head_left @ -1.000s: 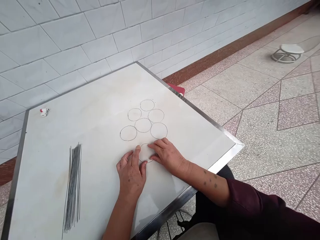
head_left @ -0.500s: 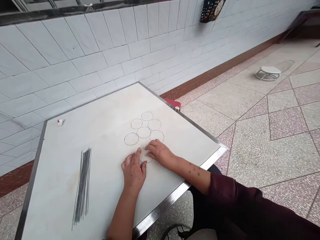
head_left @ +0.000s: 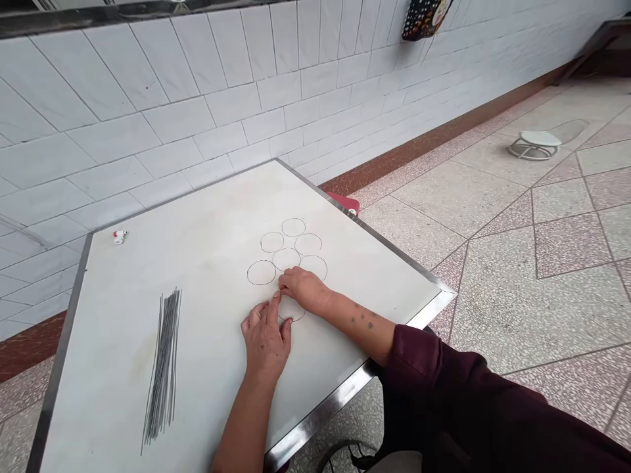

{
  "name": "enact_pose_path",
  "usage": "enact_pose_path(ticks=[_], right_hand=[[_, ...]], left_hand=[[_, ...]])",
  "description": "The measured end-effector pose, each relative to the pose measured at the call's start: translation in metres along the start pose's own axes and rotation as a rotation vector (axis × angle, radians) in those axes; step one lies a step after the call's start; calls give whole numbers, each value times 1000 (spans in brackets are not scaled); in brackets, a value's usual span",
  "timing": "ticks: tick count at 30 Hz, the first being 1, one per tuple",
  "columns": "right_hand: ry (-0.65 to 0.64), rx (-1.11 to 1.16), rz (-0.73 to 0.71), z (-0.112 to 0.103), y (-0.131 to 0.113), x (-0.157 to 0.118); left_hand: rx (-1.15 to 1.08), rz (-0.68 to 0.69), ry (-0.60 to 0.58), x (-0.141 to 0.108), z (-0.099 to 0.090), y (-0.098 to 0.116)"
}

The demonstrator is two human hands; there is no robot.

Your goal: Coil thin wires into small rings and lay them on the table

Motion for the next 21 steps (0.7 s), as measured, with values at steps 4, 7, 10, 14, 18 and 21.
enact_pose_path(ticks=[4, 7, 10, 14, 18, 21], right_hand=[[9, -1, -1, 5, 0, -1], [41, 4, -2, 10, -1, -4], [68, 19, -10, 11, -2, -6], [73, 74, -74, 5, 1, -13], [23, 214, -188, -3, 5, -29], [-45, 325, -219, -5, 10, -35]], left_hand=[[-8, -11, -17, 1, 2, 0], [-8, -24, -20, 2, 2, -1], [4, -20, -14, 2, 2, -1], [32, -13, 2, 2, 2, -2], [23, -9, 3, 1, 3, -3], [14, -27, -4, 2, 4, -4]])
Point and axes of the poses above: each hand's wrist, its own x-axis towards the middle knuckle, its own z-axis out of the palm, y = z × x, the point moved 9 cm from there along x, towards the middle knuckle, and after that the axes turned 4 degrees about x, right-handed, at the moved point
